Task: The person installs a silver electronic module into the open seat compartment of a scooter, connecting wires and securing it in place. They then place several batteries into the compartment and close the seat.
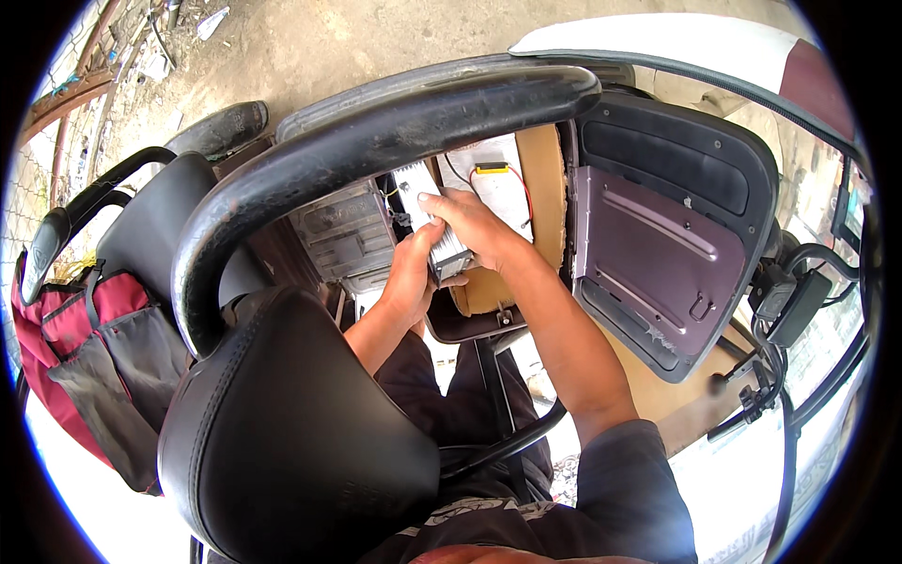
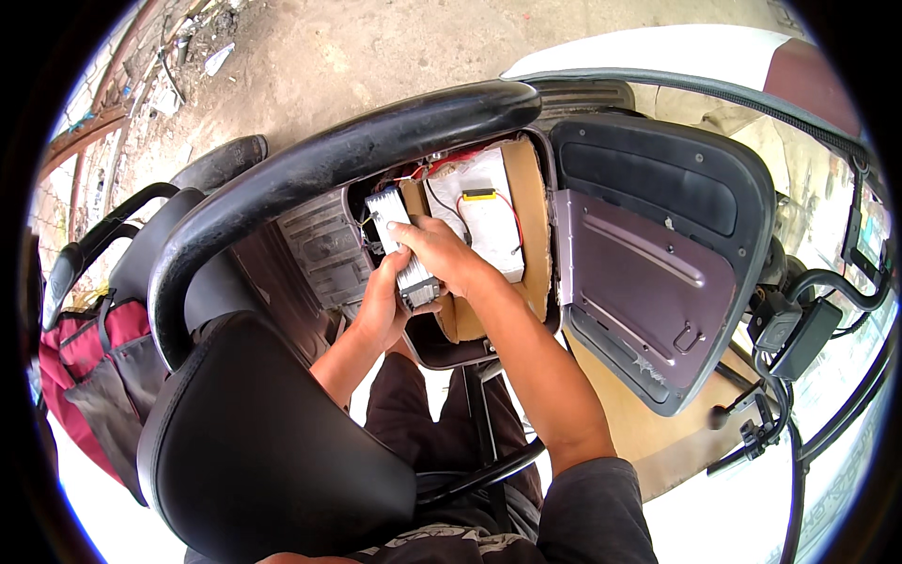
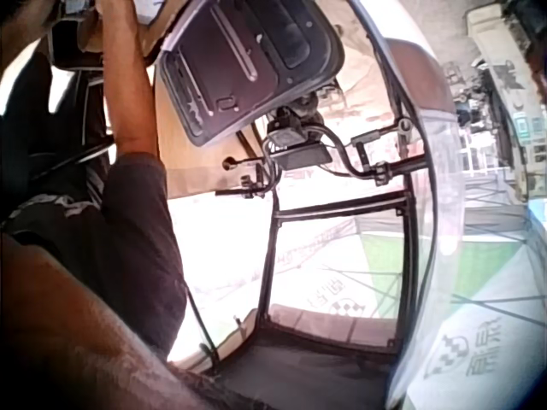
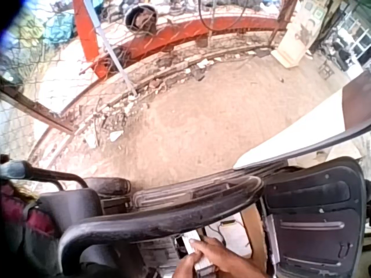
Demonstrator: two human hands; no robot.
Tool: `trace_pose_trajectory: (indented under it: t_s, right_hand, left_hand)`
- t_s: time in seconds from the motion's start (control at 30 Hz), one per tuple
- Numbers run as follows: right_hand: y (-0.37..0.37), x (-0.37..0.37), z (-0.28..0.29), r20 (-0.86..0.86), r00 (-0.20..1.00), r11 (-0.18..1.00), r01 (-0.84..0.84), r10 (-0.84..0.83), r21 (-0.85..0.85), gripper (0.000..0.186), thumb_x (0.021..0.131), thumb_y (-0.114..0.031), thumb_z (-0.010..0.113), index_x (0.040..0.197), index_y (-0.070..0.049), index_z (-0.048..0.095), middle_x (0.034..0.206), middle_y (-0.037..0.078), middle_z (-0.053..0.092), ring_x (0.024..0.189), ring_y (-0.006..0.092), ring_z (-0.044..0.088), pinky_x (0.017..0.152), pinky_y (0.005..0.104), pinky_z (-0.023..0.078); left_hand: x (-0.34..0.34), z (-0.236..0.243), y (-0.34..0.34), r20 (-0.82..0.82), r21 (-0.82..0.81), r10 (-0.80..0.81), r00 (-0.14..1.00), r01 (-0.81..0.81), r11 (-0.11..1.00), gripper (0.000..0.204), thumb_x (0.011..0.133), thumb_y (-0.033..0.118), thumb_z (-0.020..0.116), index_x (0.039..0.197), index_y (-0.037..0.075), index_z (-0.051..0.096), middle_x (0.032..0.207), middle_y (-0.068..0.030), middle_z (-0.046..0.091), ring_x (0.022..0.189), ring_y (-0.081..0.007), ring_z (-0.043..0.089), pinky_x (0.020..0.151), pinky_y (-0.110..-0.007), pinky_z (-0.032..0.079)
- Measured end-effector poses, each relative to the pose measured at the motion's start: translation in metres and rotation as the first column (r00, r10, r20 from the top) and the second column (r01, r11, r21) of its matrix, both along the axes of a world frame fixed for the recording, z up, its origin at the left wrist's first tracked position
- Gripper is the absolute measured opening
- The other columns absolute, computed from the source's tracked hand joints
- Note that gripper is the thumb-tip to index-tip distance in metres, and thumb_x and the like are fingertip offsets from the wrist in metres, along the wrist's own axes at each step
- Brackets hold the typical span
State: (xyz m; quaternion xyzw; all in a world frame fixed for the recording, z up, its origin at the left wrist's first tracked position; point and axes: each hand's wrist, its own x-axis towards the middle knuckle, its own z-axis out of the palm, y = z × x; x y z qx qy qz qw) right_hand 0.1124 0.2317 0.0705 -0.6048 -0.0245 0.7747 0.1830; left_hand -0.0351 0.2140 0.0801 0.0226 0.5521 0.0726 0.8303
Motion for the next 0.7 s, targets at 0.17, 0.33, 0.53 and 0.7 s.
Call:
trace_pose_trajectory:
  t_s: [0.17,0.33,0.53,0.7]
  right_hand:
    - [0.002,-0.001,-0.009,0.008,0.998,0.998,0.066,-0.066,-0.016,0.048,0.092,-0.043,0.068,0.107,0.002,0.061,0.102,0.014,0.065,0.088,0.0219,0.067,0.072,0.0403,0.054]
    - [0.020,-0.013,0.006,0.112,0.992,0.991,0.065,-0.052,-0.118,0.051,0.089,-0.048,0.069,0.107,-0.001,0.062,0.102,0.012,0.066,0.094,0.0203,0.066,0.073,0.0421,0.053]
    - [-0.005,-0.011,0.018,-0.010,0.976,0.975,0.220,-0.220,0.014,0.041,0.096,-0.035,0.058,0.116,0.000,0.064,0.102,0.008,0.068,0.084,0.0176,0.068,0.071,0.0340,0.054]
    - [-0.020,-0.021,0.008,0.033,0.949,0.942,0.305,-0.313,0.139,0.039,0.095,-0.028,0.060,0.120,0.002,0.065,0.103,0.009,0.070,0.091,0.0164,0.067,0.082,0.0311,0.052]
  left_hand:
    - [0.002,-0.002,0.010,0.033,-0.045,0.010,0.999,-0.008,0.999,0.056,0.094,0.058,0.053,0.125,0.012,0.059,0.110,-0.0077,0.071,0.099,-0.0255,0.070,0.088,-0.052,0.054]
    - [-0.005,-0.009,0.016,0.037,-0.048,0.050,0.998,-0.048,0.998,0.053,0.092,0.060,0.055,0.120,0.016,0.060,0.101,-0.0051,0.073,0.090,-0.0229,0.072,0.073,-0.043,0.057]
    - [-0.005,-0.003,0.027,0.019,-0.067,0.023,1.000,-0.022,0.998,0.056,0.091,0.066,0.054,0.119,0.018,0.060,0.103,-0.0032,0.072,0.095,-0.0218,0.070,0.073,-0.042,0.055]
    - [-0.002,-0.005,0.026,-0.019,-0.087,0.042,0.999,-0.044,0.995,0.061,0.095,0.068,0.049,0.125,0.016,0.059,0.119,-0.0081,0.067,0.110,-0.0249,0.066,0.089,-0.050,0.054]
